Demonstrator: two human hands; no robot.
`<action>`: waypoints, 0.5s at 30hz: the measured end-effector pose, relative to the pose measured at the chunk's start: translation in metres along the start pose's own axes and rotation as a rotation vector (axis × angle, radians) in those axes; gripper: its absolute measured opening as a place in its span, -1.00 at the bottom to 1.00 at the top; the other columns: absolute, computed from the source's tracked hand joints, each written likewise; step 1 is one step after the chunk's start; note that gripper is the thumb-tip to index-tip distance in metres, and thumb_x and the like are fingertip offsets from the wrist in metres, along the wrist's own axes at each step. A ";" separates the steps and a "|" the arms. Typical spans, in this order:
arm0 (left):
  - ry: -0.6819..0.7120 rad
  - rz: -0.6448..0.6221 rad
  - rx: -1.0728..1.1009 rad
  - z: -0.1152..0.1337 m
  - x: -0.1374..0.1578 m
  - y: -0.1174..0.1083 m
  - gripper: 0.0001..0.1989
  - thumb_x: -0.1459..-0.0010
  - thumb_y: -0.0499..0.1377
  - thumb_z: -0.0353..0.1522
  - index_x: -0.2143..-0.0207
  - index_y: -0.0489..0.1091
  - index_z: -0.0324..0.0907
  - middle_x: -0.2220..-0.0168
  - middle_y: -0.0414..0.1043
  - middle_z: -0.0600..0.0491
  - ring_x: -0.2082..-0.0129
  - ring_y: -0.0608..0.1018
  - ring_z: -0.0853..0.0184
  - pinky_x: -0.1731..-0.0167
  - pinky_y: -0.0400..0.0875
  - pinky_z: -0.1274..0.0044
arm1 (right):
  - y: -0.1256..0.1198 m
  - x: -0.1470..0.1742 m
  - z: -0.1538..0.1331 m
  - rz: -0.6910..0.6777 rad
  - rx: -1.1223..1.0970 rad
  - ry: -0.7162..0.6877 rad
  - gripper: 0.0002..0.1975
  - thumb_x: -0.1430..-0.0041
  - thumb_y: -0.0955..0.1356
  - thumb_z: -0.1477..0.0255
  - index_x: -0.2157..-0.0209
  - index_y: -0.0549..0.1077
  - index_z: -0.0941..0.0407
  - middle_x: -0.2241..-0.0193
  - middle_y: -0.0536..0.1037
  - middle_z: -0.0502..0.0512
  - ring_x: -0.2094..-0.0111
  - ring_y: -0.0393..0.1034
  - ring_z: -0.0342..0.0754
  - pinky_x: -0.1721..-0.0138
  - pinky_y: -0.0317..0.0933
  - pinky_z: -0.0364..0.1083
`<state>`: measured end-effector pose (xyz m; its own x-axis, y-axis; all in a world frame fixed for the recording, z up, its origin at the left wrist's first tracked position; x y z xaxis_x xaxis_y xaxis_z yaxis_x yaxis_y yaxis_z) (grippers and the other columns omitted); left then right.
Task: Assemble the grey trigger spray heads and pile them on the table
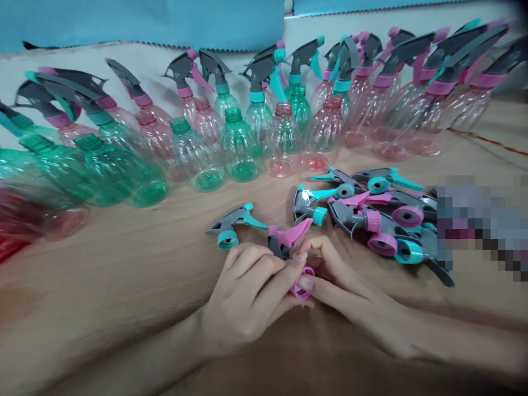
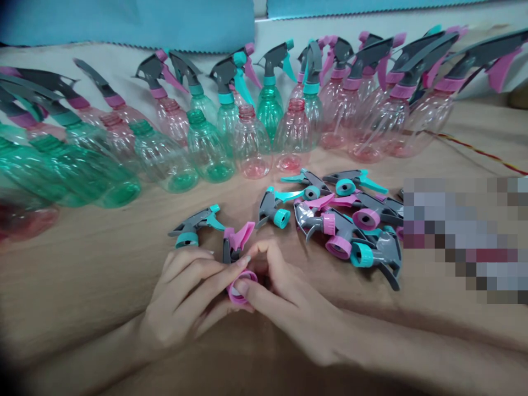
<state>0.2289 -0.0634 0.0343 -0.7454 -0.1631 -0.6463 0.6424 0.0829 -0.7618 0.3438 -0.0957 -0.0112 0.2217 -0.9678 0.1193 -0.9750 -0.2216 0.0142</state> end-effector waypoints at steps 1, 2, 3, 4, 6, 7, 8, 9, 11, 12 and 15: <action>0.011 -0.009 -0.005 0.001 0.000 0.000 -0.73 -0.28 0.10 -0.35 0.08 0.40 -0.39 0.40 0.46 0.01 0.33 0.38 0.28 0.33 0.26 0.44 | 0.000 0.001 -0.002 -0.010 0.024 0.001 -0.84 -0.33 0.18 0.27 0.14 0.14 0.04 0.28 0.37 0.00 0.24 0.26 -0.09 0.21 0.18 -0.03; 0.024 -0.013 -0.010 0.001 0.001 0.001 -0.73 -0.29 0.08 -0.36 0.08 0.39 -0.40 0.39 0.46 0.00 0.33 0.38 0.28 0.33 0.25 0.43 | 0.000 0.001 -0.004 -0.017 0.056 -0.001 -0.84 -0.33 0.17 0.28 0.13 0.14 0.04 0.28 0.36 0.00 0.24 0.26 -0.10 0.21 0.18 -0.03; 0.038 -0.007 -0.018 0.002 0.001 0.000 -0.73 -0.29 0.07 -0.37 0.08 0.39 -0.41 0.38 0.46 0.00 0.33 0.37 0.28 0.34 0.24 0.43 | 0.000 0.002 -0.004 -0.023 0.091 -0.001 -0.84 -0.34 0.16 0.27 0.13 0.15 0.04 0.28 0.36 0.00 0.25 0.26 -0.10 0.22 0.18 -0.04; 0.051 0.004 -0.025 0.002 0.002 0.000 -0.73 -0.30 0.06 -0.37 0.08 0.39 -0.41 0.37 0.46 0.00 0.33 0.37 0.28 0.35 0.24 0.43 | 0.000 0.002 -0.004 -0.029 0.123 -0.006 -0.83 -0.34 0.16 0.27 0.13 0.16 0.04 0.28 0.36 0.00 0.25 0.26 -0.10 0.22 0.18 -0.04; 0.071 0.016 -0.038 0.003 0.002 0.000 -0.75 -0.30 0.06 -0.39 0.09 0.39 -0.39 0.36 0.47 0.01 0.33 0.37 0.28 0.35 0.24 0.43 | 0.000 0.001 -0.003 -0.036 0.141 -0.021 -0.83 -0.33 0.16 0.26 0.15 0.17 0.05 0.29 0.35 0.01 0.25 0.25 -0.10 0.23 0.18 -0.04; 0.075 0.009 -0.044 0.004 0.002 0.000 -0.77 -0.30 0.05 -0.40 0.09 0.39 -0.36 0.36 0.47 0.02 0.33 0.38 0.29 0.33 0.25 0.44 | -0.001 0.001 -0.001 -0.031 0.134 -0.031 -0.84 -0.33 0.16 0.27 0.15 0.17 0.05 0.28 0.34 0.01 0.26 0.25 -0.10 0.24 0.19 -0.05; 0.076 -0.007 -0.050 0.004 0.002 0.001 -0.78 -0.31 0.04 -0.40 0.10 0.39 -0.34 0.35 0.47 0.04 0.34 0.39 0.30 0.32 0.26 0.44 | -0.002 0.000 0.000 -0.021 0.123 -0.044 -0.85 -0.32 0.17 0.28 0.15 0.17 0.05 0.29 0.34 0.00 0.28 0.25 -0.11 0.26 0.19 -0.05; 0.076 -0.032 -0.056 0.004 0.002 0.002 -0.79 -0.31 0.04 -0.41 0.10 0.39 -0.32 0.35 0.47 0.06 0.34 0.39 0.31 0.31 0.27 0.44 | -0.002 0.000 0.000 -0.012 0.116 -0.055 -0.86 -0.31 0.18 0.30 0.16 0.17 0.05 0.30 0.34 0.00 0.30 0.24 -0.11 0.28 0.19 -0.06; 0.076 -0.061 -0.062 0.004 0.001 0.003 -0.79 -0.32 0.03 -0.41 0.10 0.38 -0.32 0.35 0.48 0.07 0.33 0.40 0.31 0.28 0.29 0.44 | -0.003 -0.002 0.001 -0.003 0.113 -0.063 -0.91 -0.28 0.19 0.36 0.20 0.17 0.05 0.32 0.34 -0.01 0.32 0.23 -0.11 0.28 0.18 -0.06; 0.078 -0.064 -0.066 0.005 0.001 0.003 -0.79 -0.32 0.03 -0.41 0.09 0.37 -0.33 0.35 0.48 0.06 0.33 0.40 0.31 0.27 0.29 0.43 | -0.003 -0.002 0.000 0.000 0.118 -0.062 -0.93 -0.26 0.20 0.38 0.22 0.17 0.05 0.33 0.35 -0.01 0.32 0.23 -0.10 0.27 0.17 -0.05; 0.089 -0.070 -0.078 0.005 0.000 0.003 -0.78 -0.32 0.03 -0.41 0.07 0.37 -0.35 0.34 0.48 0.06 0.31 0.41 0.31 0.23 0.28 0.42 | -0.003 -0.004 -0.001 0.017 0.118 -0.043 -0.95 -0.21 0.19 0.41 0.29 0.16 0.05 0.34 0.37 -0.01 0.31 0.24 -0.09 0.24 0.16 -0.03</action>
<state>0.2320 -0.0678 0.0323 -0.8032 -0.0837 -0.5898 0.5749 0.1507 -0.8042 0.3461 -0.0911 -0.0103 0.2081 -0.9752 0.0754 -0.9709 -0.2153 -0.1052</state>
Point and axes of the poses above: each hand's wrist, its own x-axis away from the middle knuckle, its own y-axis out of the palm, z = x × y, the point moved 6 cm from there along -x, towards the middle knuckle
